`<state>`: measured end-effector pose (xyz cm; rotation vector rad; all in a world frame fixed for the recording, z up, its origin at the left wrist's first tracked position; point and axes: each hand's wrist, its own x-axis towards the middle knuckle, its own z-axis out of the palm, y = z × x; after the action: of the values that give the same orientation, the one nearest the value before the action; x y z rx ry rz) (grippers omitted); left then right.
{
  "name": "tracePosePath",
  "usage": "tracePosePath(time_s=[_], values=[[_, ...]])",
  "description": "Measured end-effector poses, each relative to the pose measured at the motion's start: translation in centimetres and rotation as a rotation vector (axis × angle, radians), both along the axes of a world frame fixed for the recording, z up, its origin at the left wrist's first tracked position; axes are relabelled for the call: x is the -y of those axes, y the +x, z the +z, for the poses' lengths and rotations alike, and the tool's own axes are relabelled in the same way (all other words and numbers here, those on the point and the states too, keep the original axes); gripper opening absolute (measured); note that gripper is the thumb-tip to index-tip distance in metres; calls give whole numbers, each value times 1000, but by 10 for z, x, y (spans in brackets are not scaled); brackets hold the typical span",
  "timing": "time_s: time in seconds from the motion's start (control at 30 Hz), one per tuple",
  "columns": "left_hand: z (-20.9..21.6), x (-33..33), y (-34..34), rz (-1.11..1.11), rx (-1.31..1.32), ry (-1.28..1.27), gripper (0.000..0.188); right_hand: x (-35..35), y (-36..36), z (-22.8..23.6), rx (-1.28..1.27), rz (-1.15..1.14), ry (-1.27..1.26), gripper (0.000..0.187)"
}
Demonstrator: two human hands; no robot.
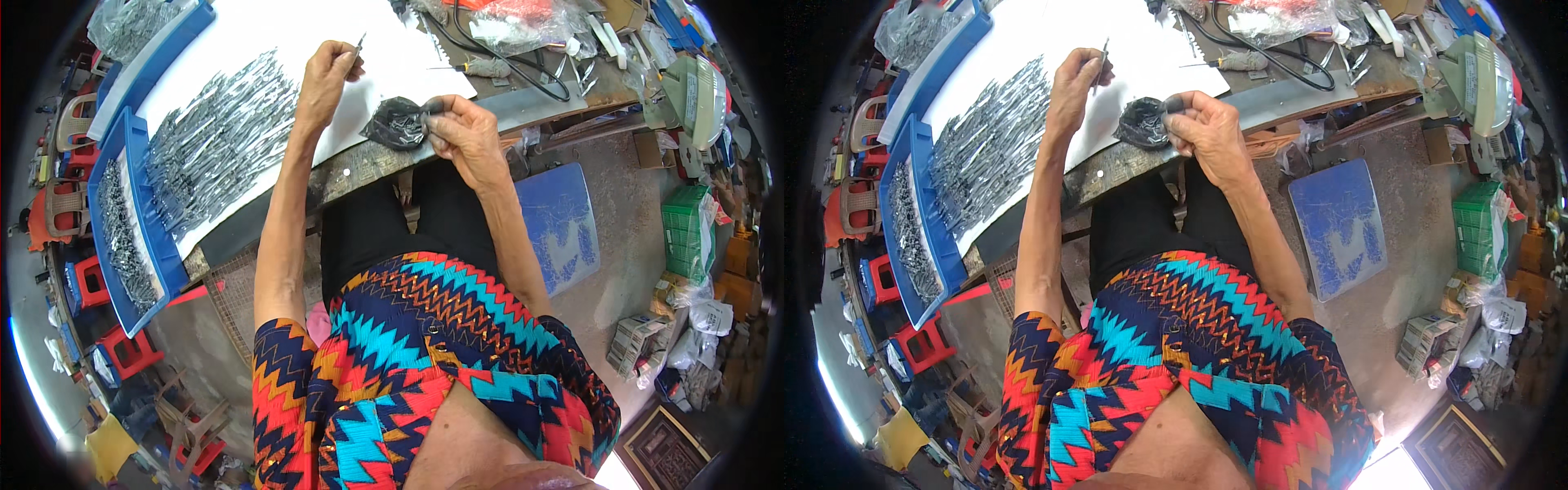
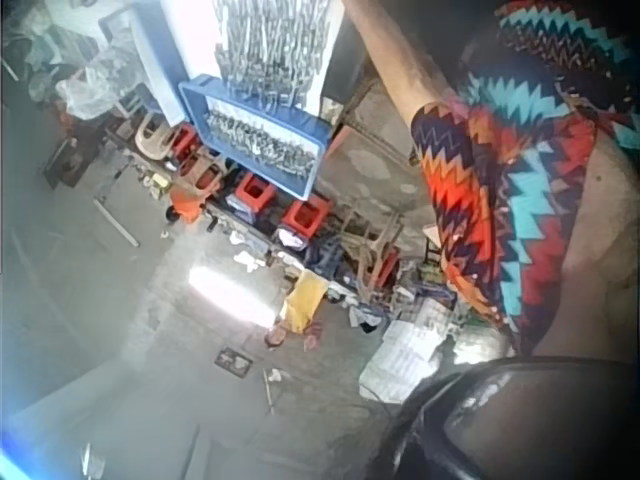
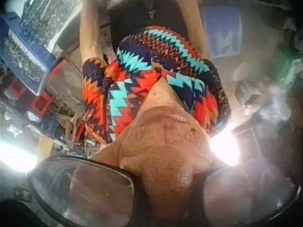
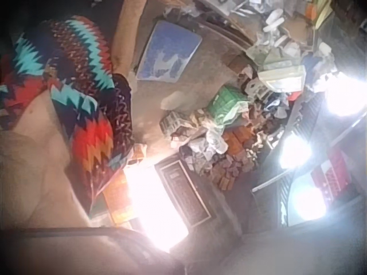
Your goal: Sorting and arranging small metal pins on a workbench into neat rows.
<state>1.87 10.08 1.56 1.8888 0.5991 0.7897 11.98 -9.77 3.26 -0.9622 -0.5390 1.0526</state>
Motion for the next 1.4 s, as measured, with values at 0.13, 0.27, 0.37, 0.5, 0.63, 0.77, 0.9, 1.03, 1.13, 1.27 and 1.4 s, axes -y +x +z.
tracePosePath(time_s=[0.13, 0.27, 0.37, 0.5, 0.63, 0.77, 0.9, 1.03, 1.13, 1.27, 1.4], values=[[21, 36, -25, -175, 305, -666, 18, -6, 1, -1, 59, -13, 21, 19], [25, 73, -42, -127, 244, -697, 20, -11, -2, -3, 157, -36, -16, 18], [24, 95, -52, -155, 219, -711, 19, -13, -5, -4, 142, -37, -20, 18], [24, 114, -54, -146, 271, -779, 20, -16, -11, -1, 45, -44, 49, 16], [19, 117, -55, -121, 281, -824, 20, -16, -9, -6, 41, -14, 59, 17], [17, 120, -55, -128, 301, -725, 22, -14, -10, -2, 58, 8, 79, 19], [20, 124, -50, -94, 324, -685, 22, -14, -12, -2, 59, -25, 81, 19], [24, 126, -44, -91, 431, -761, 19, -13, -19, -6, 66, -58, 64, 16], [23, 127, -43, -80, 453, -762, 17, -11, -21, -7, 126, -83, 50, 12], [23, 124, -44, -76, 437, -744, 22, -2, -21, -5, 418, -104, -55, 14], [22, 122, -44, -100, 406, -726, 22, 3, -21, -3, 591, -45, -24, 21]])
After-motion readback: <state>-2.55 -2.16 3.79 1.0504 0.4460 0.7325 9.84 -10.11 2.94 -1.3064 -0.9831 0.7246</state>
